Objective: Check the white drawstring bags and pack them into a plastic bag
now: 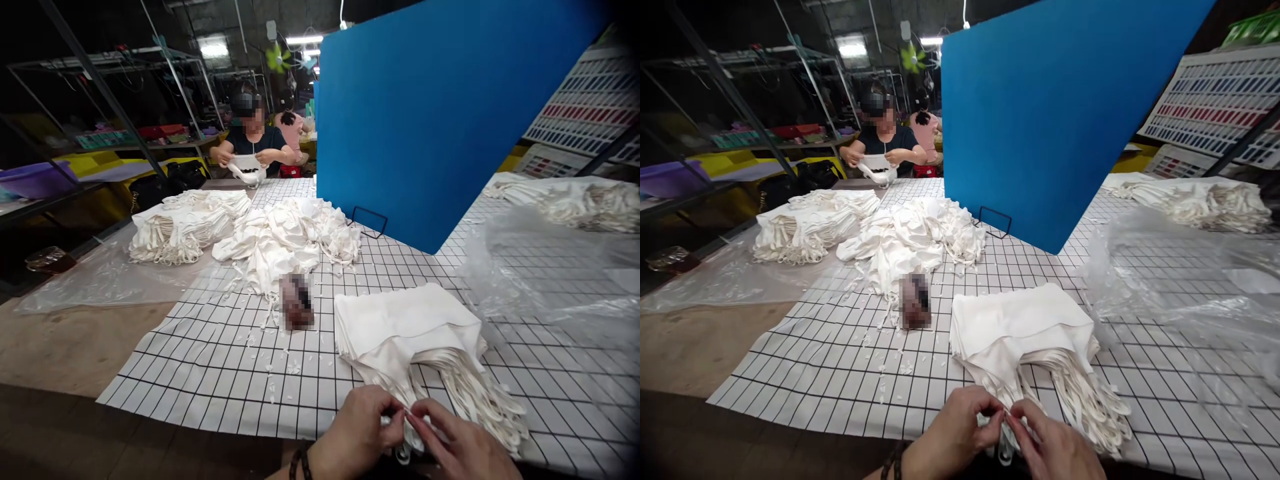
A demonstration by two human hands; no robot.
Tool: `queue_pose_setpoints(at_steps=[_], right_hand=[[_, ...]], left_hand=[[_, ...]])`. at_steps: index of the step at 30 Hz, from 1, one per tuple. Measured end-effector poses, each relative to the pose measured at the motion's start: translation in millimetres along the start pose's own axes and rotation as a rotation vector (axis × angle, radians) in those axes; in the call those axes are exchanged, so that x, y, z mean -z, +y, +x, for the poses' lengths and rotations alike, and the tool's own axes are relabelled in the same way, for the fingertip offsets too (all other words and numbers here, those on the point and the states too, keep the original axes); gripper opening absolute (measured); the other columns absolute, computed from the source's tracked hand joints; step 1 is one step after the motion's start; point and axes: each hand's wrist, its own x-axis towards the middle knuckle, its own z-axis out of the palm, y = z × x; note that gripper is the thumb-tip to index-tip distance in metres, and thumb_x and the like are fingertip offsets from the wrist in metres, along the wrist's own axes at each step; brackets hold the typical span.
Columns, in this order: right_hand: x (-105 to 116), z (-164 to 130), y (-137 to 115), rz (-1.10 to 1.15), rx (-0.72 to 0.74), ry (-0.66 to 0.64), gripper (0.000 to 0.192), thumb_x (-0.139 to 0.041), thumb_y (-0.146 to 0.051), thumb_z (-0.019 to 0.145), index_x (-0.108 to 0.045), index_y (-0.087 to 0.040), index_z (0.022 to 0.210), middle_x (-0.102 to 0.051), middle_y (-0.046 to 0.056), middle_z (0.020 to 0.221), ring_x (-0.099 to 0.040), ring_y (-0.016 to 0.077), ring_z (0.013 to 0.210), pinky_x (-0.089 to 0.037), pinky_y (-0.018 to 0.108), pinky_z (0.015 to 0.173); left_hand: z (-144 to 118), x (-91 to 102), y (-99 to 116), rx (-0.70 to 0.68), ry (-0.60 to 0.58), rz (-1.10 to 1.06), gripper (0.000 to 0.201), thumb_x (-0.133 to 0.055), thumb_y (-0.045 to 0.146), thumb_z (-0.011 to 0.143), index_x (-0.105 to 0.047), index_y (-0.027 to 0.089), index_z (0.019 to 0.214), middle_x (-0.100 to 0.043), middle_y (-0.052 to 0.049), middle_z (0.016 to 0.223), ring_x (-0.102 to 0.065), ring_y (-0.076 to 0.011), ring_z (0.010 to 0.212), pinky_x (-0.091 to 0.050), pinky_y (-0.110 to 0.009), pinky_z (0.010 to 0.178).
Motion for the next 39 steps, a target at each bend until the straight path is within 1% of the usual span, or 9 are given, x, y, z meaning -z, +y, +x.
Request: queue_pose_setpoints(at_steps=[2, 5, 7, 9, 11, 14, 20, 29, 39], right_hand=[[1, 5, 3, 0.093, -0.042, -0.005, 0.028, -0.050, -0.050, 0.085, -0.068, -0.027, 0.084, -0.067, 0.000, 0.065, -0.062, 0.0173, 0.060, -0.045, 0.022, 0.055], [0, 19, 9, 0.325, -0.082, 0.026, 0.029, -0.058, -0.049, 0.081, -0.068, -0.022, 0.085, -0.068, 0.003, 0.079, -0.061, 0.0169, 0.072, -0.047, 0.022, 0.062], [-2, 31, 14, 0.534, -0.141, 0.062, 0.032, -0.063, -0.049, 0.077, -0.066, -0.019, 0.086, -0.065, 0.002, 0.076, -0.057, 0.0142, 0.063, -0.045, 0.022, 0.054], [-4, 43, 15, 0.740, -0.210, 0.065, 0.035, -0.066, -0.050, 0.074, -0.062, -0.017, 0.083, -0.061, 0.000, 0.067, -0.047, 0.0097, 0.047, -0.038, 0.021, 0.040], [-6, 53, 14, 0.899, -0.242, 0.045, 0.036, -0.068, -0.050, 0.071, -0.059, -0.016, 0.079, -0.058, -0.002, 0.062, -0.041, 0.0073, 0.039, -0.032, 0.020, 0.034], [-5, 65, 7, 1.033, -0.255, 0.050, 0.035, -0.071, -0.045, 0.068, -0.056, -0.015, 0.076, -0.059, -0.001, 0.060, -0.042, 0.0065, 0.039, -0.030, 0.018, 0.032], [0, 81, -1, 1.091, -0.273, 0.085, 0.031, -0.072, -0.039, 0.066, -0.054, -0.015, 0.073, -0.060, -0.002, 0.058, -0.042, 0.0052, 0.036, -0.027, 0.016, 0.030], [-6, 102, 1, 1.053, -0.404, 0.135, 0.020, -0.062, -0.031, 0.072, -0.050, -0.017, 0.065, -0.057, -0.003, 0.053, -0.041, 0.0060, 0.029, -0.024, 0.019, 0.028], [-13, 111, -4, 1.144, -0.469, 0.212, 0.016, -0.062, -0.027, 0.070, -0.052, -0.015, 0.069, -0.055, -0.004, 0.052, -0.042, 0.0053, 0.031, -0.023, 0.017, 0.030]], left_hand=[[3, 2.5, -2, -0.050, 0.013, 0.025, 0.012, -0.060, 0.017, 0.081, -0.071, 0.018, 0.087, -0.070, -0.002, 0.077, -0.061, -0.0131, 0.071, -0.045, -0.021, 0.067], [13, 10.2, -9, -0.129, 0.140, 0.121, 0.016, -0.062, 0.020, 0.083, -0.067, 0.019, 0.097, -0.067, -0.004, 0.087, -0.059, -0.0175, 0.086, -0.047, -0.029, 0.080], [25, 16.3, -14, -0.158, 0.255, 0.232, 0.025, -0.063, 0.021, 0.082, -0.062, 0.018, 0.107, -0.062, -0.007, 0.098, -0.054, -0.0214, 0.097, -0.046, -0.035, 0.087], [38, 20.6, -19, -0.186, 0.312, 0.320, 0.032, -0.063, 0.019, 0.081, -0.059, 0.018, 0.113, -0.057, -0.009, 0.105, -0.050, -0.0233, 0.102, -0.045, -0.039, 0.090], [51, 21.8, -22, -0.221, 0.311, 0.361, 0.036, -0.062, 0.018, 0.080, -0.057, 0.018, 0.116, -0.055, -0.010, 0.110, -0.049, -0.0239, 0.105, -0.045, -0.041, 0.093], [69, 19.0, -25, -0.284, 0.263, 0.391, 0.039, -0.058, 0.013, 0.080, -0.055, 0.018, 0.119, -0.056, -0.009, 0.110, -0.049, -0.0241, 0.105, -0.047, -0.042, 0.092], [92, 14.3, -32, -0.321, 0.162, 0.457, 0.040, -0.053, 0.005, 0.077, -0.059, 0.016, 0.115, -0.059, -0.008, 0.101, -0.052, -0.0220, 0.096, -0.050, -0.037, 0.083], [103, 13.6, -39, -0.297, 0.223, 0.424, 0.020, -0.054, 0.015, 0.087, -0.067, 0.018, 0.103, -0.062, -0.006, 0.088, -0.055, -0.0188, 0.087, -0.050, -0.032, 0.077], [102, 12.2, -49, -0.340, 0.251, 0.358, 0.020, -0.057, 0.015, 0.087, -0.067, 0.018, 0.104, -0.064, -0.006, 0.089, -0.056, -0.0179, 0.085, -0.051, -0.031, 0.075]])
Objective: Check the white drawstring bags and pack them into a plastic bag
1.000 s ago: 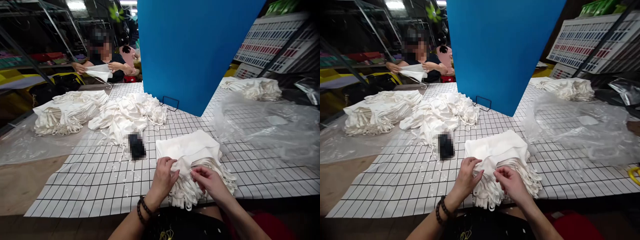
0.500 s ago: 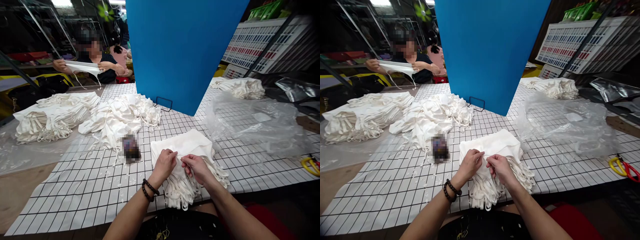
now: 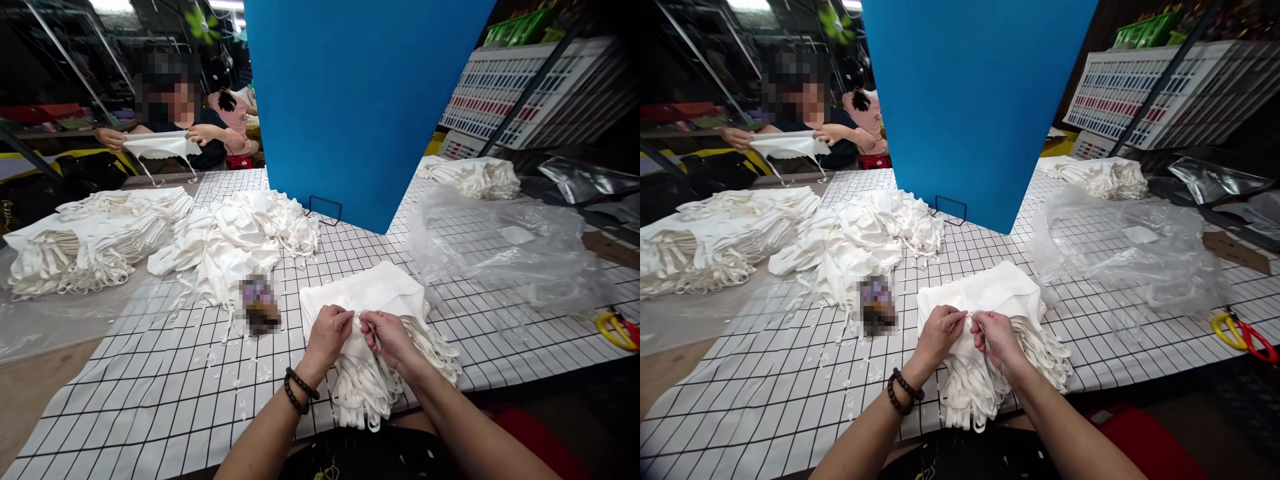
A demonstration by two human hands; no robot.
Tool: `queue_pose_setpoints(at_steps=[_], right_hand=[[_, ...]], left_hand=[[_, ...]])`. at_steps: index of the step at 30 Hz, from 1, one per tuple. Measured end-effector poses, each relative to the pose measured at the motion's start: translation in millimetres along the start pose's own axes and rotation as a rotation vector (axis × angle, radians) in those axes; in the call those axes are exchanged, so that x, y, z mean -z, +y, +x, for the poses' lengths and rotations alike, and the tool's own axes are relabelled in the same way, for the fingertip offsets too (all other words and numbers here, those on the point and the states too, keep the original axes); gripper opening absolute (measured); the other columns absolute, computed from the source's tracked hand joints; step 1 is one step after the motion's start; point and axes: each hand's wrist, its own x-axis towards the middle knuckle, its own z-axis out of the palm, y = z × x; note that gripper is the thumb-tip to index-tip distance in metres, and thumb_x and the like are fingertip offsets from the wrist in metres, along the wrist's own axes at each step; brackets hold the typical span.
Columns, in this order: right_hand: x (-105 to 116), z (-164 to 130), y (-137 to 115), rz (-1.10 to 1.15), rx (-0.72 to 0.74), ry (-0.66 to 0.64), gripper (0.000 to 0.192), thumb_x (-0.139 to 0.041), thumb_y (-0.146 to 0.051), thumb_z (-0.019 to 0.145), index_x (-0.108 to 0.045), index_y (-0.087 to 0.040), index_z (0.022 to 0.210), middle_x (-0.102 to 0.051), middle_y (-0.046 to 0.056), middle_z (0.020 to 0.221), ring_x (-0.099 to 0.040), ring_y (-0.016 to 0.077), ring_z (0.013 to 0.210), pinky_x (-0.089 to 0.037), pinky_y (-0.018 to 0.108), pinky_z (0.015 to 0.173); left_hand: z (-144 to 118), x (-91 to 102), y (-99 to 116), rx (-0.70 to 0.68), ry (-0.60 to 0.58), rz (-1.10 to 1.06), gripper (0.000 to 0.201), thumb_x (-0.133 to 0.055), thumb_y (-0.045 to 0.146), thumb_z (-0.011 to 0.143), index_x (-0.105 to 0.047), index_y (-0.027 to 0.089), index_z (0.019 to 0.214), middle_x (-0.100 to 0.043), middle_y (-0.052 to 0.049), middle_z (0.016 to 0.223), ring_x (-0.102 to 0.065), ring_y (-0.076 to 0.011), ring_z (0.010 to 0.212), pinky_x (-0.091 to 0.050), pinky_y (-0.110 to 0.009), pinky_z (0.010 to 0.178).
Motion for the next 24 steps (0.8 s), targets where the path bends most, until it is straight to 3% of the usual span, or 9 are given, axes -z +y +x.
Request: queue_pose_setpoints(at_steps=[11, 19, 24], right_hand=[[-1, 0, 4, 0.006, 0.034, -0.022, 0.019, -0.063, -0.031, 0.070, -0.051, -0.015, 0.069, -0.055, -0.004, 0.052, -0.041, 0.0048, 0.031, -0.022, 0.017, 0.031], [2, -3, -1, -0.212, -0.015, -0.147, 0.030, -0.060, -0.039, 0.074, -0.047, -0.017, 0.059, -0.049, -0.005, 0.045, -0.033, 0.0037, 0.030, -0.018, 0.018, 0.033], [19, -16, -7, -0.405, -0.009, -0.227, 0.038, -0.061, -0.054, 0.074, -0.055, -0.016, 0.070, -0.057, -0.002, 0.055, -0.041, 0.0073, 0.039, -0.025, 0.018, 0.035]], left_hand=[[-4, -2.2, -1, -0.020, 0.001, 0.028, 0.021, -0.056, 0.015, 0.087, -0.066, 0.019, 0.105, -0.063, -0.006, 0.091, -0.055, -0.0187, 0.086, -0.051, -0.031, 0.075], [-5, -5.9, -2, 0.007, 0.014, 0.070, 0.016, -0.059, 0.016, 0.085, -0.068, 0.021, 0.097, -0.064, -0.005, 0.087, -0.056, -0.0184, 0.083, -0.051, -0.029, 0.072], [-6, -0.5, 4, 0.010, -0.028, 0.088, 0.029, -0.055, 0.013, 0.084, -0.063, 0.024, 0.110, -0.062, -0.005, 0.092, -0.054, -0.0197, 0.087, -0.051, -0.032, 0.076]])
